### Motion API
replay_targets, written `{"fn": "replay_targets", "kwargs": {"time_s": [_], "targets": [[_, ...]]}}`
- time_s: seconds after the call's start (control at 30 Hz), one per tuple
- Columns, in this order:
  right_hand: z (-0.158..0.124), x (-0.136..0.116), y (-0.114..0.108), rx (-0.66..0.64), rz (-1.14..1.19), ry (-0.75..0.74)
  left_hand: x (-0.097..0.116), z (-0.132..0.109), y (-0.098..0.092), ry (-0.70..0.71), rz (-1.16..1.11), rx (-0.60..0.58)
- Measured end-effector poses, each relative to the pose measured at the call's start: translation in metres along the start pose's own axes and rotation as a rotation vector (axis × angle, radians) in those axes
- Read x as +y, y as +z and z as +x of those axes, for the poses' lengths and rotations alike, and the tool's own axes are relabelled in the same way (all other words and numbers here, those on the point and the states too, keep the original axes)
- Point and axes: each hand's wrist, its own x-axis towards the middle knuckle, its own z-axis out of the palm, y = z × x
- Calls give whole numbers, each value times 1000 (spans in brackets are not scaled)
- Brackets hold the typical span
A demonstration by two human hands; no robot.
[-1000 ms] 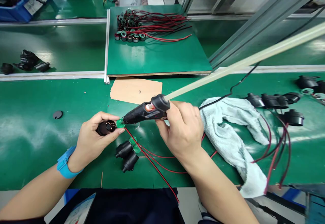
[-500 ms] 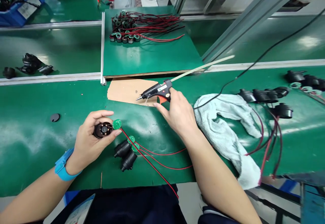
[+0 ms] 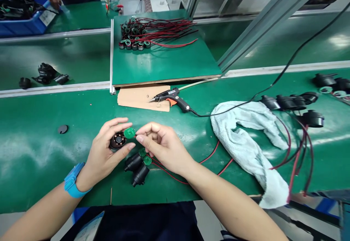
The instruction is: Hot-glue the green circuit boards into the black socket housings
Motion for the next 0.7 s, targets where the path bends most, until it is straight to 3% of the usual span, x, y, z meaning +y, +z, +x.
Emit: {"fn": "replay_targets", "kwargs": {"time_s": [0.07,0.2,0.3,0.5,0.7], "targets": [[-1,0,1,119,-153,-123,1,-1,2,-16,2,-26],[-4,2,4,370,-705,-613,3,-2,5,-29,-33,-85],[-7,7,5,409,-1003,-858,3,-2,7,-33,-74,-143],[-14,15,2,338,-1180,-985,6,-3,6,-186,-200,-245],[-19,8,1,272,-1329,-1051,8,-4,1,-132,-315,-256]]}}
